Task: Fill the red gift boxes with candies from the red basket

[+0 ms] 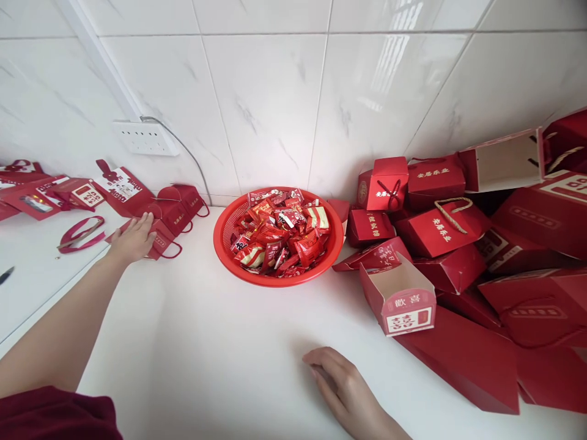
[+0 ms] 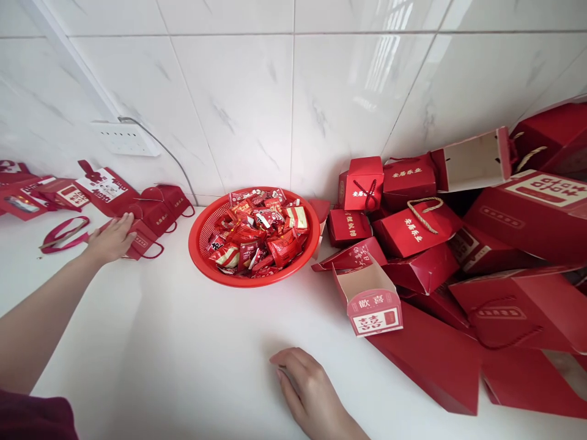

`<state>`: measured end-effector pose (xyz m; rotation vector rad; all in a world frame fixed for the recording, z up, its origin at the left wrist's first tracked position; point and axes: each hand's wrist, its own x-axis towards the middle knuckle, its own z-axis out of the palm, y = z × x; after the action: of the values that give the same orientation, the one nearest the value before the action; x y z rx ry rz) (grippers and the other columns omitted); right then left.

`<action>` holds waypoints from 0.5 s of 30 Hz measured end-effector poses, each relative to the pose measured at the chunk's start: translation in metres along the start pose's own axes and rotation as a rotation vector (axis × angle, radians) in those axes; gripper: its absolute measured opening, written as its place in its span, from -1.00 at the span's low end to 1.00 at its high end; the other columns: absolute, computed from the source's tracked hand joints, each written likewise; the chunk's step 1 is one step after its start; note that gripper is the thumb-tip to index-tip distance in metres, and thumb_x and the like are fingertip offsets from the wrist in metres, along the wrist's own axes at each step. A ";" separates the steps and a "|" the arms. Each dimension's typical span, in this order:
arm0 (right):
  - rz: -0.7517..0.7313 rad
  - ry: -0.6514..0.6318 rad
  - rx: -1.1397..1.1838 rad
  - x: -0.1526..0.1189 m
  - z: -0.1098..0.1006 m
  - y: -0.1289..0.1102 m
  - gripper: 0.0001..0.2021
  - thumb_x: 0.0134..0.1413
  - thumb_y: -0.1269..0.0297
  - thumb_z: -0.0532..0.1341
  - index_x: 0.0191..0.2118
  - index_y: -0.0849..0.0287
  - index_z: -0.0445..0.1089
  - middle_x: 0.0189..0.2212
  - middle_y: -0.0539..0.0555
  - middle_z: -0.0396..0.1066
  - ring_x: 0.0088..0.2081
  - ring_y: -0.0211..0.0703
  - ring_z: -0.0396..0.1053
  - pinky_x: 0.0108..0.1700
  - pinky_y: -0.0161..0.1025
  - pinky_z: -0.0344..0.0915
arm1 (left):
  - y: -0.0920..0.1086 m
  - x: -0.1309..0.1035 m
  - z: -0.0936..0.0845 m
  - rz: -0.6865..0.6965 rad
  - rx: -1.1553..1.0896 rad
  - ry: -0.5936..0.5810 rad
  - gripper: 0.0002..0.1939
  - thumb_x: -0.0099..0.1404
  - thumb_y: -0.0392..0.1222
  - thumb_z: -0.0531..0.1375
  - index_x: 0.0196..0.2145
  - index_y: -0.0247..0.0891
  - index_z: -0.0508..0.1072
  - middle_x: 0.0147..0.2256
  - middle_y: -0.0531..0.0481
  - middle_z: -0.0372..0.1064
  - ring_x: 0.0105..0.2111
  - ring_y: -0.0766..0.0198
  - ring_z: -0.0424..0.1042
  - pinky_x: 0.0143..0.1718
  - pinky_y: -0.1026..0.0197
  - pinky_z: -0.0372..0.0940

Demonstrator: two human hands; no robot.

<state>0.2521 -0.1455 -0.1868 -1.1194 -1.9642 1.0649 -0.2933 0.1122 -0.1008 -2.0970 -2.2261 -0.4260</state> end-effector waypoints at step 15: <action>-0.043 0.141 -0.079 0.004 -0.026 -0.009 -0.72 0.30 0.40 0.07 0.07 0.09 0.31 -0.06 0.12 0.43 -0.04 -0.14 0.43 0.02 -0.18 0.38 | 0.049 0.023 -0.033 -0.013 0.094 0.008 -0.05 0.23 0.19 0.09 0.34 -0.55 -0.05 0.33 -0.50 -0.14 0.31 -0.44 -0.10 0.01 -0.63 -0.07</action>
<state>0.2682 -0.1361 -0.1665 -1.1562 -1.9246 0.8681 -0.2511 0.1286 -0.0560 -2.0321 -2.2100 -0.3232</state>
